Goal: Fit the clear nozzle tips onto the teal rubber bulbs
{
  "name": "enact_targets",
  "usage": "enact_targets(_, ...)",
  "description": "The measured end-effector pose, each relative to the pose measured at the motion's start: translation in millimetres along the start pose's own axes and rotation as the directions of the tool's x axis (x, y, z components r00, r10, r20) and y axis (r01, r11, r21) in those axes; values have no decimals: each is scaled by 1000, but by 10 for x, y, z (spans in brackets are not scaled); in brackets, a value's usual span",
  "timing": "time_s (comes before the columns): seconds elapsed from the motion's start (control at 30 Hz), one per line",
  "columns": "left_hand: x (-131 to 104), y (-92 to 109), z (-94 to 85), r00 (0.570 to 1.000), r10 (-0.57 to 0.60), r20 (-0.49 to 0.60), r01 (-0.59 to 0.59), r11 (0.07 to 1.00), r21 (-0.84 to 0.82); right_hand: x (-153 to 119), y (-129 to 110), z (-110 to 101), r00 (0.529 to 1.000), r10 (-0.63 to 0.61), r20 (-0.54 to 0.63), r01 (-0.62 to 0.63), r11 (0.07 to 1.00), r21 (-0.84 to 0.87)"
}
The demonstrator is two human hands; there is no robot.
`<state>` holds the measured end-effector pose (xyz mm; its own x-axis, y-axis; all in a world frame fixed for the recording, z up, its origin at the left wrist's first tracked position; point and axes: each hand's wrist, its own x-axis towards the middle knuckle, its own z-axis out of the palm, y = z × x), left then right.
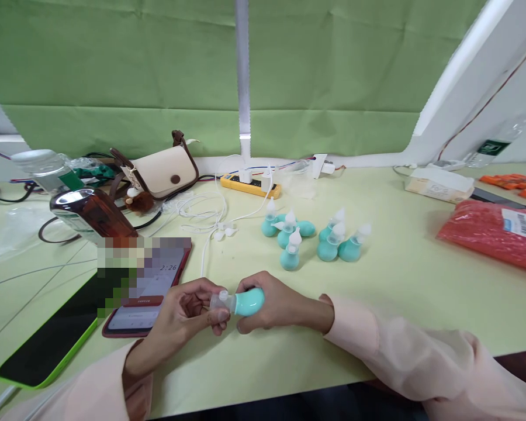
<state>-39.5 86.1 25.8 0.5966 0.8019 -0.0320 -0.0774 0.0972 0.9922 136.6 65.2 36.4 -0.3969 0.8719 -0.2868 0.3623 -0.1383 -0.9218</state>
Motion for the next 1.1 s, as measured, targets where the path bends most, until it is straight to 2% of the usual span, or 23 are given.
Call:
enact_targets(0.07,0,3,11,1000,-1,8,1,1000,12,2,-26,-31,990,114,86,-119,992,51)
enact_targets(0.17,-6,-6,13,1000,31,-5,-30,995,92,6,-51,-52,976,186,115,-199,973,114)
enact_targets(0.33,-36,-49,-11,994,113,-12,-105,952,288,14,-65,-73,969,207,136,-218,973,73)
enact_targets(0.47,-33,-60,-15,989,148,-24,-134,944,302,11,-67,-41,971,181,156,-195,977,81)
enact_targets(0.53,-12,-54,-12,991,129,-38,-117,966,230,6,-62,11,989,126,80,-133,986,98)
enact_targets(0.6,12,-45,-10,995,88,-51,-81,988,129,13,-48,66,999,-15,-33,19,995,99)
enact_targets(0.7,34,-26,-15,992,73,-101,-66,995,77,80,-6,81,953,-287,-99,297,949,104)
enact_targets(0.8,38,-5,-32,965,184,-189,-157,977,147,204,10,-7,906,-412,-94,422,894,149)
enact_targets(0.87,38,4,-43,931,285,-229,-241,949,204,277,-31,-77,884,-446,-142,452,892,17)
enact_targets(0.93,35,5,-48,916,329,-228,-283,935,212,326,-107,-121,843,-492,-216,425,856,-292)
enact_targets(1.0,27,1,-43,933,295,-208,-259,948,184,374,-177,-134,806,-538,-245,304,732,-610)
enact_targets(1.03,22,-2,-38,945,258,-199,-227,959,167,409,-196,-134,805,-543,-238,228,654,-722)
enact_targets(1.1,11,-7,-26,964,183,-194,-157,977,143,516,-190,-133,836,-502,-222,90,524,-847)
